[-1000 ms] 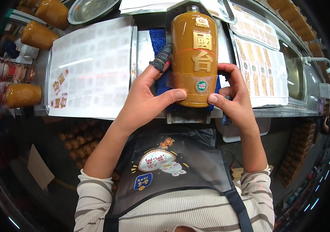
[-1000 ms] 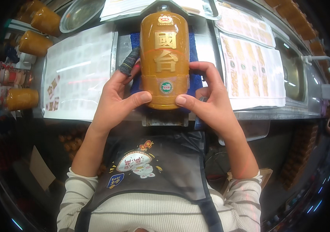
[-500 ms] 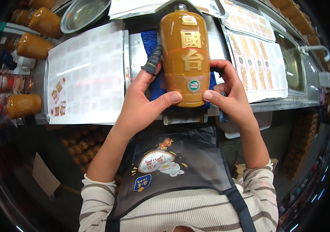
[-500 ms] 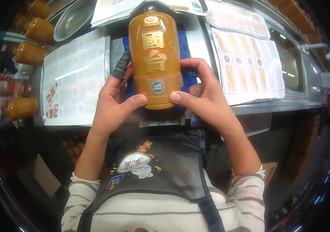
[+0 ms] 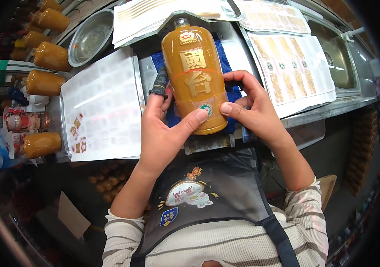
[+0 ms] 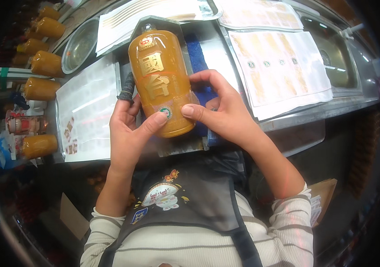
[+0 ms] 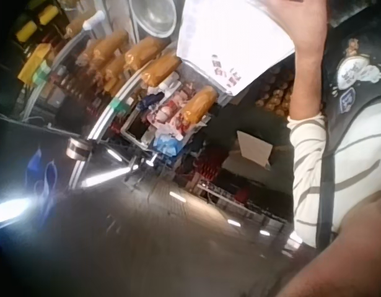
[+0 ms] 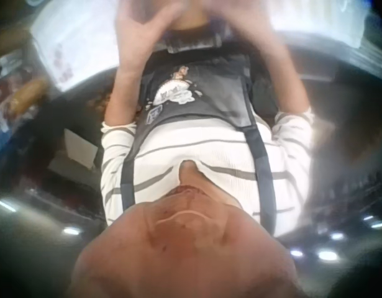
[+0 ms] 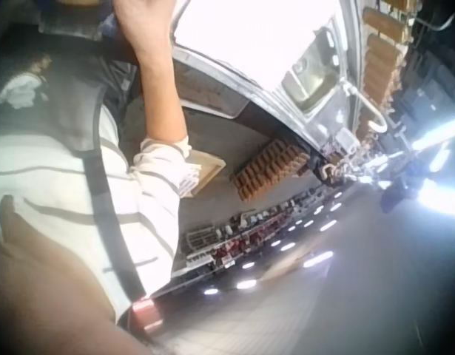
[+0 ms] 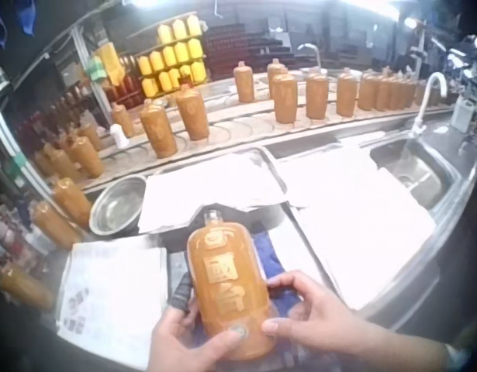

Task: The person applies adhesive labels to amber-colored bottles. They peel labels from a sheet, position them on the bottle, and smooth them with a cloth. The person handles multiple bottles one at a time, repeating the labeling process.

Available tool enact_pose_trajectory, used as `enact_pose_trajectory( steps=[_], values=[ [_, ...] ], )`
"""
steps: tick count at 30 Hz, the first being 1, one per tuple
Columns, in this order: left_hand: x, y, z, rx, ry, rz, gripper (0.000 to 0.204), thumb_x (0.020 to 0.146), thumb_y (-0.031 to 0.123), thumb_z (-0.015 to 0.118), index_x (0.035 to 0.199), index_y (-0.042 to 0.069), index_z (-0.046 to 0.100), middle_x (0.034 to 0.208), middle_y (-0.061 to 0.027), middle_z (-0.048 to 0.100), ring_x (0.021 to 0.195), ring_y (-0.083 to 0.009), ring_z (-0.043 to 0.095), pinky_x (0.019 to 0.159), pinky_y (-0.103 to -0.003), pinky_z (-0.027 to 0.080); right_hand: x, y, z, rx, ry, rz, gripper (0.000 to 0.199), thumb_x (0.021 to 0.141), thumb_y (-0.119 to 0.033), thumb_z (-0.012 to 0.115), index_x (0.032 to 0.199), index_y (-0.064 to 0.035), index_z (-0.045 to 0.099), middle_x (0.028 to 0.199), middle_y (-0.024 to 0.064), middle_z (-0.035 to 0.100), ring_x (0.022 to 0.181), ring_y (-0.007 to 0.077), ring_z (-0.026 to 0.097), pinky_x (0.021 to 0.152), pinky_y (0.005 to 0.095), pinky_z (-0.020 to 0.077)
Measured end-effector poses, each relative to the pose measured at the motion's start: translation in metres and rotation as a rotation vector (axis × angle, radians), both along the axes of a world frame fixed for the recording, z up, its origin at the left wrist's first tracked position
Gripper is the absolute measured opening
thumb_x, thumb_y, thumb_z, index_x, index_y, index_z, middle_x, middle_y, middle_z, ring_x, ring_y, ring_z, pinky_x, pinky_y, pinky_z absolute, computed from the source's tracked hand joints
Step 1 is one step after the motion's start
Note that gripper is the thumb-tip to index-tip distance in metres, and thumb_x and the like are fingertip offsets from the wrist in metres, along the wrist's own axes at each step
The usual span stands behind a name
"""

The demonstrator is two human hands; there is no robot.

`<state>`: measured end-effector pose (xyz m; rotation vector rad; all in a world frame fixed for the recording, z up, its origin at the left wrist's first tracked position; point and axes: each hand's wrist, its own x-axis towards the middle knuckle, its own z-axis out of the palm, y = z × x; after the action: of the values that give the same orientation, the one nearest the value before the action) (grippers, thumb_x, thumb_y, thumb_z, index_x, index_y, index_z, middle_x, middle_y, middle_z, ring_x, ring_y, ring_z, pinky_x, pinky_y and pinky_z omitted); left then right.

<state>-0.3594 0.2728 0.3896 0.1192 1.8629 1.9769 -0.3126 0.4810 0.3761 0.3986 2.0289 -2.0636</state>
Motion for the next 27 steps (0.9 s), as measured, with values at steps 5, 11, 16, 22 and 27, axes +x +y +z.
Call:
enact_pose_trajectory(
  steps=[5,11,16,22,27],
  values=[
    [0.001,0.001,0.001,0.033,-0.047,0.021,0.061,0.083,0.011,0.082,0.132,-0.004,0.050,0.128,-0.0135,0.060,0.122,-0.0203,0.057,0.105,-0.035,0.045,-0.003,0.001,0.003,-0.023,-0.045,0.029,0.059,0.084,-0.023,0.081,0.130,-0.0022,0.052,0.119,0.0054,0.058,0.066,-0.0005,0.052,0.061,0.0155,0.0422],
    [0.001,-0.001,-0.002,0.038,-0.042,0.005,0.062,0.082,0.010,0.082,0.133,-0.004,0.049,0.131,-0.0144,0.059,0.124,-0.0202,0.056,0.105,-0.034,0.044,-0.003,0.004,-0.007,-0.108,-0.014,-0.001,0.055,0.085,-0.021,0.079,0.129,-0.0027,0.053,0.117,0.0047,0.061,0.062,0.0001,0.052,0.055,0.0168,0.0409],
    [0.001,0.000,-0.001,0.061,-0.085,0.020,0.061,0.082,0.010,0.082,0.132,-0.004,0.050,0.128,-0.0140,0.060,0.123,-0.0202,0.057,0.105,-0.034,0.045,-0.006,0.003,-0.008,-0.087,-0.001,0.002,0.053,0.086,-0.020,0.079,0.129,-0.0014,0.052,0.116,0.0048,0.061,0.062,-0.0005,0.052,0.055,0.0160,0.0403],
    [0.002,-0.001,-0.002,0.037,-0.029,0.020,0.052,0.082,0.012,0.083,0.121,-0.003,0.052,0.119,-0.0146,0.064,0.115,-0.0190,0.061,0.099,-0.033,0.048,-0.008,0.006,-0.010,-0.113,-0.025,0.035,0.053,0.087,-0.019,0.079,0.128,-0.0014,0.052,0.118,0.0065,0.059,0.061,-0.0020,0.049,0.053,0.0157,0.0378],
    [0.001,-0.004,-0.006,-0.024,0.018,0.003,0.047,0.082,0.014,0.084,0.113,-0.002,0.052,0.114,-0.0151,0.066,0.110,-0.0174,0.062,0.094,-0.031,0.050,-0.009,0.008,-0.010,-0.146,0.000,0.026,0.052,0.088,-0.015,0.078,0.129,-0.0002,0.050,0.121,0.0089,0.057,0.071,0.0016,0.059,0.061,0.0163,0.0455]
  ],
)
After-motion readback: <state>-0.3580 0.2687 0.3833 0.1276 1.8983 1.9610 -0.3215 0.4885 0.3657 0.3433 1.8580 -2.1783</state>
